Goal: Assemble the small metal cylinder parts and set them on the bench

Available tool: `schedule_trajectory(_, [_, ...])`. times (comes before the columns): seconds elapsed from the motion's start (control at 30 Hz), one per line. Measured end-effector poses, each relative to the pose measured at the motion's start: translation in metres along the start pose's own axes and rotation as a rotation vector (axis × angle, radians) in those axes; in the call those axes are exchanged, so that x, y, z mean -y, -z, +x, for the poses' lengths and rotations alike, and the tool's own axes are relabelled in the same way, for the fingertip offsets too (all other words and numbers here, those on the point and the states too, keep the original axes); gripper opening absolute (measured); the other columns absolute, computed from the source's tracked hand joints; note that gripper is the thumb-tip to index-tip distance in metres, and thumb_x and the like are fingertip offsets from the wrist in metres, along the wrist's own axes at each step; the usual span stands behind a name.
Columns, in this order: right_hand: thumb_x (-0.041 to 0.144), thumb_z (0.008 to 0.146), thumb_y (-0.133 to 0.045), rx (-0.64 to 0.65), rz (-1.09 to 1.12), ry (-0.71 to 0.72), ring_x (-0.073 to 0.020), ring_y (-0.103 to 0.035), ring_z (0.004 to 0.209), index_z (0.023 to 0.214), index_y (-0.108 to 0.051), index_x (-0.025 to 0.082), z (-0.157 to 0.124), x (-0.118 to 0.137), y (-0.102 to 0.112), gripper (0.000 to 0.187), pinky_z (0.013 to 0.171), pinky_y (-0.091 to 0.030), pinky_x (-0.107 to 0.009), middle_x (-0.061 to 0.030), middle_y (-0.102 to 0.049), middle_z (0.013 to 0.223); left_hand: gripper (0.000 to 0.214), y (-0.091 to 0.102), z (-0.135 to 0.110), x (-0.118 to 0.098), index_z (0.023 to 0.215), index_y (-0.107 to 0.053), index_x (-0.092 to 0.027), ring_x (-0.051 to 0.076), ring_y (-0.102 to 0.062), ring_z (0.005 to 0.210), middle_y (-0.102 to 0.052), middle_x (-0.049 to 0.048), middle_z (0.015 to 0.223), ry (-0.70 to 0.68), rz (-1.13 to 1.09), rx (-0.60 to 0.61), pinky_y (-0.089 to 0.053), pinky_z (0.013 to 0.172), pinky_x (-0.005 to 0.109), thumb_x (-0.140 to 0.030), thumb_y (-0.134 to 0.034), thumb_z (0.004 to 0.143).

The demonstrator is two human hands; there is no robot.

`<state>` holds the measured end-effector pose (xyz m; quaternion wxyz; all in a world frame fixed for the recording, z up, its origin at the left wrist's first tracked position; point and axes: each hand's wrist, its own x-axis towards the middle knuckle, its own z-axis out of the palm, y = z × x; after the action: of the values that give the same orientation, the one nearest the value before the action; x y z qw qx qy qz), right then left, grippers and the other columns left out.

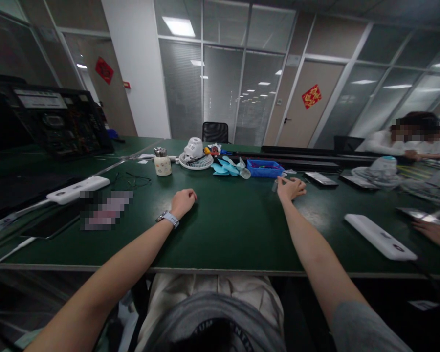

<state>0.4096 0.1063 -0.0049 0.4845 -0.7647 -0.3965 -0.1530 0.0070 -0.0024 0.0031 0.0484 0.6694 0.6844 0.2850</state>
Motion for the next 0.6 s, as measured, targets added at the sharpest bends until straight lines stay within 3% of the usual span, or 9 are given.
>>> schedule_trajectory(0.17, [0.047,0.086,-0.05,0.009,-0.014,0.035,-0.0327,-0.032,0.118,0.087,-0.074,0.02,-0.005,-0.003,0.003,0.036,0.099,-0.019,-0.055,-0.0128,-0.051,0.12,0.029,0.0,0.0,0.0,0.075,-0.07,-0.022,0.018,-0.062,0.072,-0.072,0.0047,0.079,0.01,0.006,0.006,-0.042,0.064,0.025,-0.022,-0.041,0.081])
schedule_trajectory(0.3, [0.044,0.085,-0.05,-0.035,-0.011,0.06,-0.0321,-0.037,0.118,0.121,-0.061,0.026,-0.006,-0.014,0.013,0.041,0.097,-0.025,-0.051,-0.0139,-0.046,0.13,0.029,0.001,-0.001,0.0,0.076,-0.07,-0.023,0.018,-0.062,0.073,-0.072,0.0041,0.079,0.01,-0.002,0.006,-0.042,0.065,0.025,-0.022,-0.041,0.081])
schedule_trajectory(0.4, [0.041,0.08,-0.06,0.021,-0.007,0.005,-0.0312,-0.048,0.113,0.138,-0.042,0.018,-0.002,-0.03,0.024,0.065,0.092,-0.034,-0.045,-0.0196,-0.051,0.126,0.029,0.001,-0.002,0.0,0.076,-0.07,-0.023,0.018,-0.062,0.073,-0.072,0.0042,0.079,0.006,-0.012,0.007,-0.042,0.065,0.025,-0.022,-0.042,0.08])
schedule_trajectory(0.47, [0.041,0.075,-0.066,0.127,-0.022,-0.06,-0.0311,-0.054,0.107,0.135,-0.044,0.014,0.002,-0.041,0.031,0.069,0.089,-0.039,-0.042,-0.0199,-0.058,0.118,0.029,0.001,-0.002,0.0,0.075,-0.07,-0.023,0.019,-0.062,0.072,-0.071,0.0045,0.079,0.002,-0.014,0.008,-0.042,0.064,0.026,-0.022,-0.041,0.08])
schedule_trajectory(0.6, [0.047,0.073,-0.068,0.266,-0.065,-0.189,-0.0314,-0.062,0.097,0.111,-0.065,0.018,0.005,-0.05,0.042,0.048,0.083,-0.044,-0.041,-0.0167,-0.068,0.105,0.029,0.002,-0.003,-0.001,0.075,-0.069,-0.023,0.018,-0.061,0.071,-0.071,0.0042,0.078,0.002,-0.016,0.014,-0.041,0.062,0.025,-0.022,-0.041,0.08])
